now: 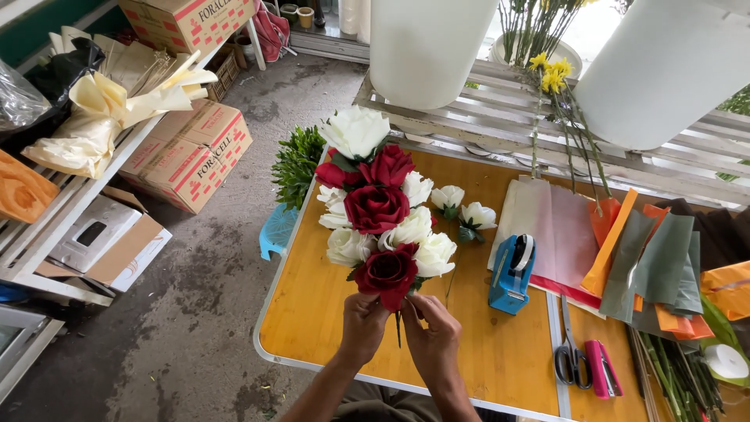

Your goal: The person arranges red and white artificial roses into a bouquet on a wooden table. They gather the stems, adjust the flower positions, and secure the arrangement using a blue tape dispenser and floral tape. The person also handles individual roses and greenery while assembling the bouquet.

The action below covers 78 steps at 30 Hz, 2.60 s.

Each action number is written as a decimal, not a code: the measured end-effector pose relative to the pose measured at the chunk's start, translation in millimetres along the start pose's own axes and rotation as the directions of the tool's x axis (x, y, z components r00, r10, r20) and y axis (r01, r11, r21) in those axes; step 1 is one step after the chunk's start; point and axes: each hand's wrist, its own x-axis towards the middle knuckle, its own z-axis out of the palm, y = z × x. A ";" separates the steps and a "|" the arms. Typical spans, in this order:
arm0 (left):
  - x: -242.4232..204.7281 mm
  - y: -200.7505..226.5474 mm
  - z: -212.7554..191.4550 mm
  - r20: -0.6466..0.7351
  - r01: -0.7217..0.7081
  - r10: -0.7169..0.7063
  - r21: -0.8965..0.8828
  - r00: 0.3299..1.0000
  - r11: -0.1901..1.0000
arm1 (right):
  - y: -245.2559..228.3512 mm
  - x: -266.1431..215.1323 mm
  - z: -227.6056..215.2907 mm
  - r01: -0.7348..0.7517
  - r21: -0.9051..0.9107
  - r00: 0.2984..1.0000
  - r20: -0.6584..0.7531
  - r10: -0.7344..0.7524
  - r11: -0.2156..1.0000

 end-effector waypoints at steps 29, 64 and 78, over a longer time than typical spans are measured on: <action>6.7 3.4 10.5 0.060 0.169 -0.158 -0.313 0.986 0.935 | -3.7 3.7 -8.0 -0.087 0.068 0.983 -0.153 0.097 0.994; 50.9 23.6 -9.8 0.024 -0.021 0.031 -0.339 0.999 0.941 | 7.1 30.0 -33.5 0.149 0.144 0.923 -0.375 -0.085 0.978; 31.2 -35.0 10.9 0.121 0.079 -0.038 -0.354 0.992 0.932 | -19.7 44.9 -4.1 0.276 -0.063 0.927 -0.245 -0.283 0.959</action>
